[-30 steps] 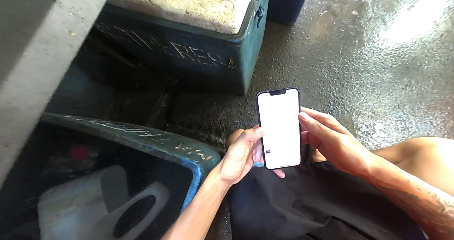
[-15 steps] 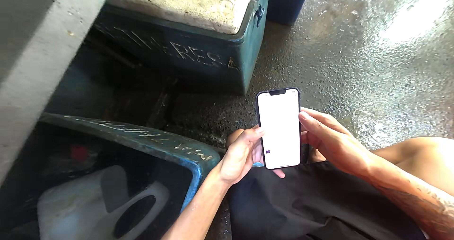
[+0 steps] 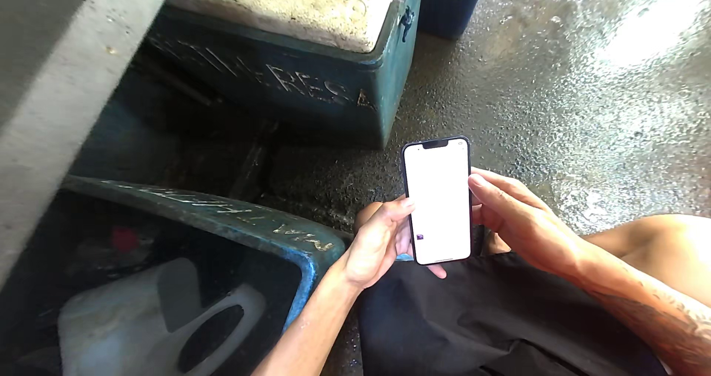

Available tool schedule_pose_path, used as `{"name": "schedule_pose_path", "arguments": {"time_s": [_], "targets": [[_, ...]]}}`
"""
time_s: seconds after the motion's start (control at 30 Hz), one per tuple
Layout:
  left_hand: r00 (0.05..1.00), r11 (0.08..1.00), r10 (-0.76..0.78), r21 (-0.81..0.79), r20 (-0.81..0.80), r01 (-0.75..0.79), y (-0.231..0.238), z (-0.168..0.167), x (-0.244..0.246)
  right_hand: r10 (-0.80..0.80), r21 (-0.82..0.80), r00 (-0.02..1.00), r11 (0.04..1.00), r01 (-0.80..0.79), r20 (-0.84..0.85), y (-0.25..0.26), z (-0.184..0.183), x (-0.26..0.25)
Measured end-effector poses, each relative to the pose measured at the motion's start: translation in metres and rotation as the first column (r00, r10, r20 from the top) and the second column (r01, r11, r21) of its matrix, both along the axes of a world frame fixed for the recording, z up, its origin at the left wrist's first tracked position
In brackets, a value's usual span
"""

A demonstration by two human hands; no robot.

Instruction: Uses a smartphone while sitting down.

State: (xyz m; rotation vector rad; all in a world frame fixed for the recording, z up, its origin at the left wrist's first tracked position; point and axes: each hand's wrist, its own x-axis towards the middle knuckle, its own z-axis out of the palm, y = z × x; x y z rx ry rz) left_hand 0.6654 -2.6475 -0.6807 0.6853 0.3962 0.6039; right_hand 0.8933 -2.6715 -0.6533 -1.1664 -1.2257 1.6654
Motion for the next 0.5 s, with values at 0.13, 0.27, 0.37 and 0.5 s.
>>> {"name": "schedule_pose_path", "arguments": {"time_s": [0.13,0.27,0.37,0.5], "targets": [[1.000,1.000,-0.008,0.008,-0.003,0.008,0.0005,-0.0001,-0.0001,-0.007,-0.001,1.000,1.000,0.007,0.007,-0.0001,-0.0006,0.0000],[1.000,1.000,-0.002,0.003,-0.008,0.002,0.0002,-0.0003,0.0001,-0.001,-0.002,1.000,1.000,0.001,0.014,0.0001,0.0010,-0.0004],[1.000,1.000,-0.002,0.002,-0.010,0.002,0.0003,-0.0002,0.0003,0.005,-0.006,1.000,1.000,-0.005,0.017,-0.0002,0.0043,-0.0011],[1.000,1.000,0.007,0.000,-0.023,-0.007,-0.0004,0.0011,0.0007,0.020,-0.017,0.996,1.000,-0.018,0.088,-0.0005,0.0089,-0.0021]]}}
